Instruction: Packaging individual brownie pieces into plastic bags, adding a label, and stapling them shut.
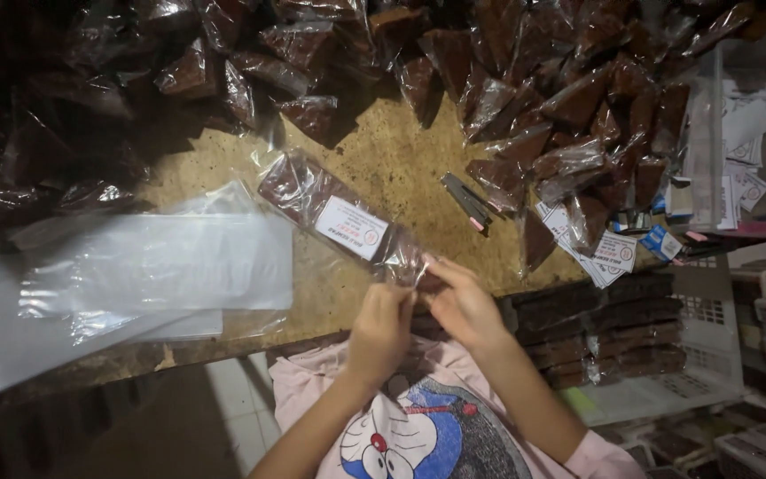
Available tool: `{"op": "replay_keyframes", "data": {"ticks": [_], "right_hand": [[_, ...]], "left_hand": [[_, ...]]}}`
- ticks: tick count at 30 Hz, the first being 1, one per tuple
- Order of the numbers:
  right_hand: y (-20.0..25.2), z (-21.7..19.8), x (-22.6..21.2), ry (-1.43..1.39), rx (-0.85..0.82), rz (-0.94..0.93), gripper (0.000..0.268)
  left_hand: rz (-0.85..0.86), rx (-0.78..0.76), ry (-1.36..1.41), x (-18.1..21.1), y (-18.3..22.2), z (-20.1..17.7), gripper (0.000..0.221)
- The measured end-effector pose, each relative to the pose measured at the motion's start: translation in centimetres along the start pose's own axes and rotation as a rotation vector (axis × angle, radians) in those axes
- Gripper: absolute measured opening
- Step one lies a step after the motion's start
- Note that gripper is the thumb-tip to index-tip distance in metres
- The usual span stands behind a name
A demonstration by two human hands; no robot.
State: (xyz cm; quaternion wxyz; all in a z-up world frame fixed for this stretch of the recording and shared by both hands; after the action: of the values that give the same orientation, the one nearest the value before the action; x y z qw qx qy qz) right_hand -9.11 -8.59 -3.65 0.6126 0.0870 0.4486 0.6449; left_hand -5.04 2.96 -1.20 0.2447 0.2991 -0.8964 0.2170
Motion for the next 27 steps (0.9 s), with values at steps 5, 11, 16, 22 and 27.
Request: {"op": "replay_keyframes", "data": {"ticks": [5, 11, 16, 22, 27], "right_hand": [[1.7, 4.4, -2.0, 0.782, -0.105, -0.471, 0.046], [2.5, 1.9, -3.3, 0.579, -0.346, -0.360, 0.050], [3.0, -1.6, -0.8, 1.165, -0.321, -0.386, 0.069], [2.9, -0.1, -0.1, 1.296, -0.181, -0.225, 0.083], [2.2, -0.4, 0.6, 1.288, -0.117, 0.013, 0.092]], "left_hand": [[0.018, -0.027, 0.064, 0.9, -1.8, 0.0, 0.004], [-0.046, -0.198, -0.226, 2.3, -3.5, -2.2, 0.039], [-0.086, -0.304, -0.437, 2.1, -5.7, -1.4, 0.032], [0.160, -0.338, -0.332, 3.0, -7.0, 0.3, 0.012], [0.273, -0.333, -0.042, 7.7, -5.0, -0.8, 0.012]]}}
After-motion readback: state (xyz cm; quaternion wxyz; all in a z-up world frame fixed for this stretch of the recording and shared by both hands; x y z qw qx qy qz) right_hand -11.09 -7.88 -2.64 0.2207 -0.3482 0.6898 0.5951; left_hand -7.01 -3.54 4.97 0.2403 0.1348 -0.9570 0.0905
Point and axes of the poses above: each hand's wrist, its own y-axis away from the middle knuckle, its own z-axis out of the palm, x = y × z, the point moved 5 cm from there along -y, towards the middle knuckle, and after that the axes turned 15 degrees about -x, right-handed, at the moved point
